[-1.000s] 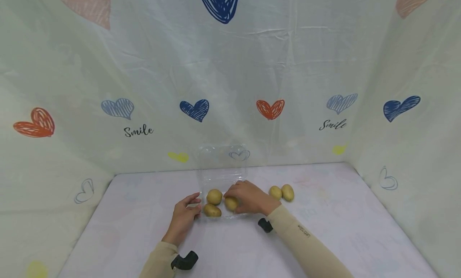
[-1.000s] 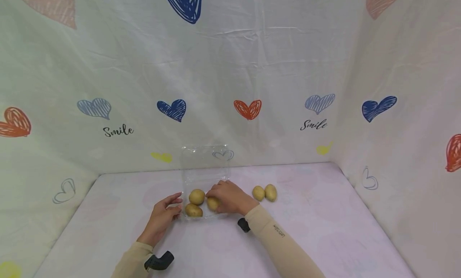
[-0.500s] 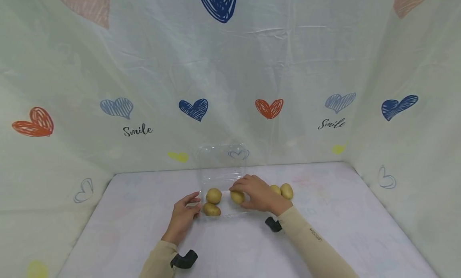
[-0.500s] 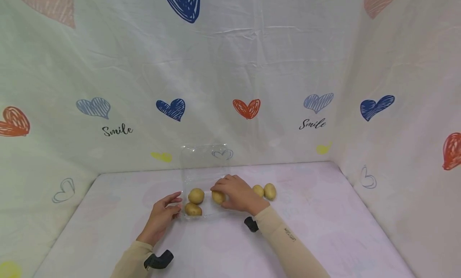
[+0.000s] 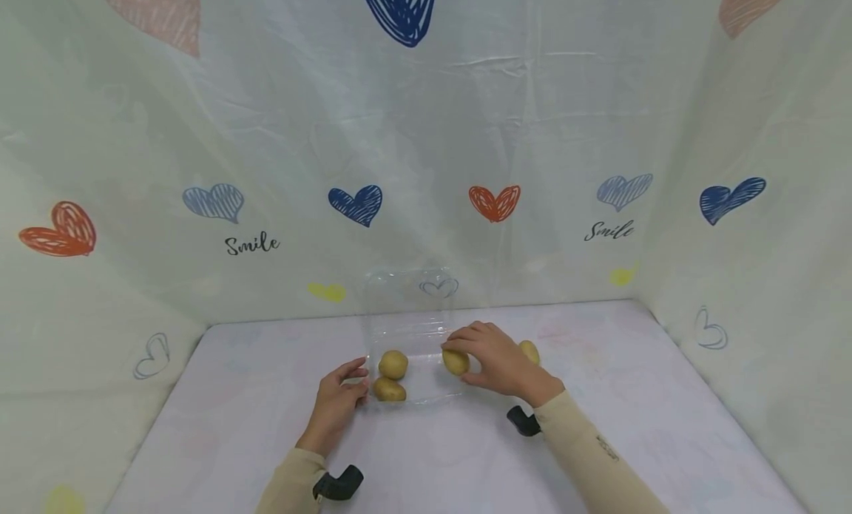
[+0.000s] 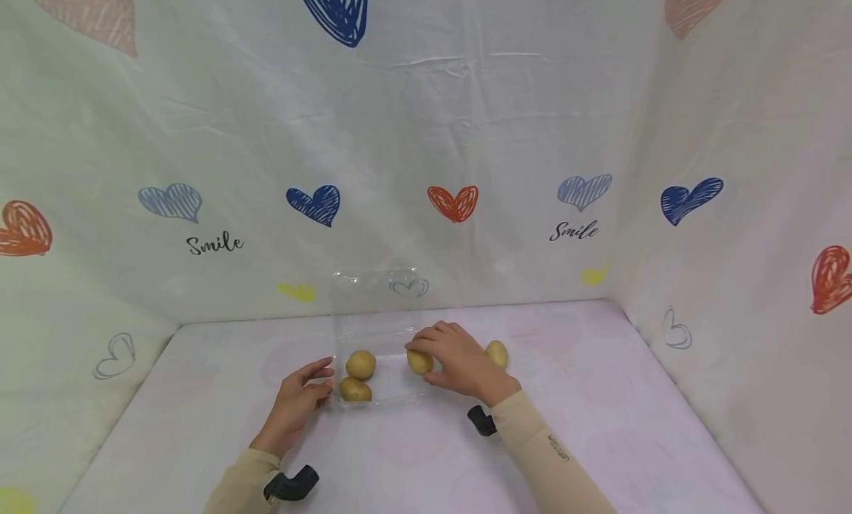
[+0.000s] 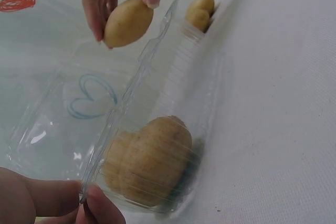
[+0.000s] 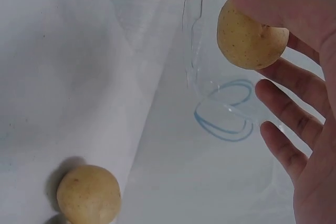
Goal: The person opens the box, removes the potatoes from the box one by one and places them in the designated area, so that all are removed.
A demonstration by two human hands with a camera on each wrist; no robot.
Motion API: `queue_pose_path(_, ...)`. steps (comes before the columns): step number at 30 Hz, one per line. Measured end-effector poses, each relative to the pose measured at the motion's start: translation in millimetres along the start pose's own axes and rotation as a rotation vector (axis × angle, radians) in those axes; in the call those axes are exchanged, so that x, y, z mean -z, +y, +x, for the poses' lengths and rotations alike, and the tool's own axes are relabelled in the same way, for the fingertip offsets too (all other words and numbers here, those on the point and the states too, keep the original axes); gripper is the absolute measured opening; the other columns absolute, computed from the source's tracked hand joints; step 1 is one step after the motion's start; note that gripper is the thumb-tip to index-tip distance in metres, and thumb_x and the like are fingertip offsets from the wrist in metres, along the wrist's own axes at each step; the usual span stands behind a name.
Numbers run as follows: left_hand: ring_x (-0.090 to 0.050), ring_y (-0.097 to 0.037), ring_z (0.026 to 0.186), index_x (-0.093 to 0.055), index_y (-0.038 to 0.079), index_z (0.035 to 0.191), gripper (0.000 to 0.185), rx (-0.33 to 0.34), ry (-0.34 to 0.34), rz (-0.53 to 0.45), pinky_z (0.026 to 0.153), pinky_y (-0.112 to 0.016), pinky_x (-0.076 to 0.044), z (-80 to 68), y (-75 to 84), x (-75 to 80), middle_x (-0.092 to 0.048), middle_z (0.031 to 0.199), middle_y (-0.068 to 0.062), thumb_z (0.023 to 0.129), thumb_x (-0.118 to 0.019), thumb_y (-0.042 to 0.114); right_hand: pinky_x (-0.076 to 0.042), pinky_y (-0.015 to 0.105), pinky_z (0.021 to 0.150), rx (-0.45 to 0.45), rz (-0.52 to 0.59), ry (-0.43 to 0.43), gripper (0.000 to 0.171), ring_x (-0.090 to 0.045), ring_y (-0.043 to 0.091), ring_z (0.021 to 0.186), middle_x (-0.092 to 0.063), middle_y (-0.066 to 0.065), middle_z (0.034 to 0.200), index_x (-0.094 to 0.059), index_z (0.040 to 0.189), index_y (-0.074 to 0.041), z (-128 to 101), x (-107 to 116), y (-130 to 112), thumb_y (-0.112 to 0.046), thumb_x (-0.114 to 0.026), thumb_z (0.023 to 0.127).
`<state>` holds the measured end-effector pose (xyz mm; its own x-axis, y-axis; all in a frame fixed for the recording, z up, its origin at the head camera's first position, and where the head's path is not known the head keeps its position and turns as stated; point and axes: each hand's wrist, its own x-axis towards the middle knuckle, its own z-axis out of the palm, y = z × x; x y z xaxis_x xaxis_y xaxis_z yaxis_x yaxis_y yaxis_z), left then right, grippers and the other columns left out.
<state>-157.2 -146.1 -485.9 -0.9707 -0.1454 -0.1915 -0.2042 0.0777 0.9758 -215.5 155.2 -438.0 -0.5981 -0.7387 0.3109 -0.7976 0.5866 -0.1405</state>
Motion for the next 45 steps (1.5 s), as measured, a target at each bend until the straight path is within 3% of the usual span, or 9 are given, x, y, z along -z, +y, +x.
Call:
queue_pose_path(32, -0.062, -0.014, 0.086, -0.053, -0.011, 0.147, 0.047, 0.004, 0.007, 0.015, 0.068, -0.023, -0.056, 0.1, -0.2, -0.3, -0.058, 0.131, -0.027, 0.101, -0.06, -0.009, -0.053, 0.051, 0.099, -0.17, 0.029, 0.107, 0.055, -0.064, 0.026, 0.114, -0.072, 0.004, 0.128, -0.075, 0.127, -0.011, -61.8, 6.2, 26.7, -0.011, -0.095, 0.075)
queue_pose_path(45, -0.061, -0.015, 0.087, -0.052, -0.011, 0.148, 0.048, 0.02, 0.01, 0.014, 0.068, -0.024, -0.055, 3.0, -2.1, -0.6, -0.058, 0.131, -0.027, 0.1, -0.061, -0.009, -0.053, 0.054, 0.097, -0.161, 0.02, 0.162, 0.058, -0.065, 0.029, 0.113, -0.073, 0.006, 0.125, -0.075, 0.125, -0.009, -80.0, 5.6, 38.5, -0.007, -0.096, 0.072)
